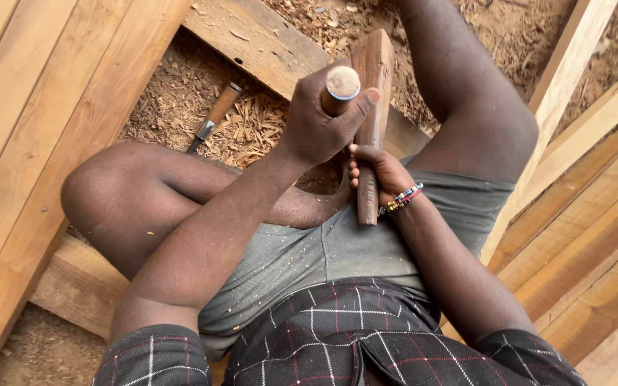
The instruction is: The person carves a rectangular hole into a wood beam by holding a chisel and striking it with a wooden mallet. The person clears wood chips from the hole by hand.
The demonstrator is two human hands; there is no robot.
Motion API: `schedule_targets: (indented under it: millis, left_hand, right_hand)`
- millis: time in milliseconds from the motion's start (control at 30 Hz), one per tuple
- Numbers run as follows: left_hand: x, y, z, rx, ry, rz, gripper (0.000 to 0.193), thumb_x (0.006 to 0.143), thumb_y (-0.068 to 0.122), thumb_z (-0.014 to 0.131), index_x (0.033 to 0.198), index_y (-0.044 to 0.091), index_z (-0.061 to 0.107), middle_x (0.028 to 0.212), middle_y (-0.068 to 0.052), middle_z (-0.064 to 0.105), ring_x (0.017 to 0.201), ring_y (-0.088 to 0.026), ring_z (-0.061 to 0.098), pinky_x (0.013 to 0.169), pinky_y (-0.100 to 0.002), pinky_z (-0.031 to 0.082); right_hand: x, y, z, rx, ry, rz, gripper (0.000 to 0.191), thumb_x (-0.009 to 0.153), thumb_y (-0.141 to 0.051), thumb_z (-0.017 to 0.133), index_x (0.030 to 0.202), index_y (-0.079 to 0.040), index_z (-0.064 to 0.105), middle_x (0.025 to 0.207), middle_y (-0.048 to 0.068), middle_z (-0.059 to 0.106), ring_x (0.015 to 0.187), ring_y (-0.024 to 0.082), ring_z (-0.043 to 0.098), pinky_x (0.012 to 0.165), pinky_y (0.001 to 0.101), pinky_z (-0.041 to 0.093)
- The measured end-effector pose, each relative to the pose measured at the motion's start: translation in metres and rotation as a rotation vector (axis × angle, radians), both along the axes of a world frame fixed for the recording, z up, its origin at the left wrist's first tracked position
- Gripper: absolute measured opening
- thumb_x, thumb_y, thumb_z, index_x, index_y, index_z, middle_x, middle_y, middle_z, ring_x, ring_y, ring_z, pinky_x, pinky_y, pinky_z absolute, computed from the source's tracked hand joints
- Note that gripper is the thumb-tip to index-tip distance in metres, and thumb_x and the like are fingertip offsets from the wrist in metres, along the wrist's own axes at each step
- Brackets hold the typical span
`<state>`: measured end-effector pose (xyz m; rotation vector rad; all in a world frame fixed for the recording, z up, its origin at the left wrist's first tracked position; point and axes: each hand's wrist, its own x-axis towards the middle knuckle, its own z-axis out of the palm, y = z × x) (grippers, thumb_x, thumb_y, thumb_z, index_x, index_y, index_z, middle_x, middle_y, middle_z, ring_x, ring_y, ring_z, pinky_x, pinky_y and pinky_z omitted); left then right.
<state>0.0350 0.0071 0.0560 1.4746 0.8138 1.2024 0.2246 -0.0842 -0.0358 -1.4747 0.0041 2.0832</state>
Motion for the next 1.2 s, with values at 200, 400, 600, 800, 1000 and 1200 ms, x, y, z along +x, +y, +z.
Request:
schedule_targets:
  millis: [200, 400, 600, 800, 1000, 1200]
  left_hand:
    - [0.004, -0.002, 0.000, -0.049, 0.022, -0.009, 0.019, 0.101, 0.019, 0.073, 0.092, 0.007, 0.061, 0.075, 0.000, 0.064, 0.070, -0.009, 0.067, 0.061, -0.026, 0.056]
    - [0.006, -0.004, -0.008, -0.146, -0.027, -0.012, 0.019, 0.100, 0.019, 0.071, 0.087, 0.009, 0.061, 0.068, 0.002, 0.064, 0.060, -0.007, 0.068, 0.054, -0.024, 0.056]
    - [-0.005, -0.015, -0.019, 0.029, -0.068, 0.067, 0.023, 0.105, 0.015, 0.071, 0.087, 0.008, 0.058, 0.071, 0.001, 0.057, 0.061, -0.008, 0.057, 0.056, -0.026, 0.045]
    - [0.006, -0.006, -0.031, -0.103, -0.125, 0.070, 0.024, 0.100, 0.018, 0.072, 0.083, 0.008, 0.060, 0.069, 0.002, 0.057, 0.059, -0.007, 0.057, 0.054, -0.026, 0.045]
    - [0.009, -0.006, -0.029, -0.131, -0.094, 0.020, 0.024, 0.098, 0.021, 0.072, 0.081, 0.011, 0.059, 0.065, 0.004, 0.059, 0.058, -0.006, 0.058, 0.053, -0.025, 0.048]
    - [0.012, -0.007, -0.027, -0.060, -0.117, 0.026, 0.025, 0.100, 0.020, 0.071, 0.080, 0.011, 0.059, 0.066, 0.003, 0.060, 0.060, -0.007, 0.060, 0.055, -0.026, 0.049]
  right_hand:
    - [0.000, -0.001, -0.001, 0.015, 0.021, -0.034, 0.014, 0.096, -0.020, 0.071, 0.094, -0.009, 0.063, 0.072, 0.001, 0.064, 0.056, 0.010, 0.062, 0.052, 0.0247, 0.055]
    - [-0.001, -0.002, -0.002, 0.033, 0.002, -0.026, 0.013, 0.094, -0.020, 0.070, 0.095, -0.009, 0.064, 0.071, 0.001, 0.064, 0.055, 0.009, 0.062, 0.050, 0.0242, 0.055]
    - [0.001, -0.008, 0.001, 0.032, -0.035, -0.033, 0.016, 0.093, -0.019, 0.073, 0.095, -0.007, 0.063, 0.073, 0.000, 0.064, 0.057, 0.009, 0.062, 0.053, 0.0245, 0.056]
    - [-0.003, -0.013, -0.001, 0.039, -0.058, -0.016, 0.016, 0.092, -0.019, 0.074, 0.096, -0.008, 0.063, 0.074, 0.000, 0.063, 0.059, 0.009, 0.061, 0.054, 0.0235, 0.055]
    - [-0.007, -0.018, 0.006, 0.063, -0.102, 0.013, 0.019, 0.092, -0.021, 0.074, 0.094, -0.007, 0.062, 0.073, 0.001, 0.064, 0.057, 0.010, 0.061, 0.052, 0.0251, 0.054]
    - [-0.006, -0.024, 0.020, 0.129, -0.132, 0.001, 0.017, 0.089, -0.017, 0.075, 0.095, -0.008, 0.062, 0.073, 0.002, 0.064, 0.058, 0.010, 0.062, 0.052, 0.0261, 0.054]
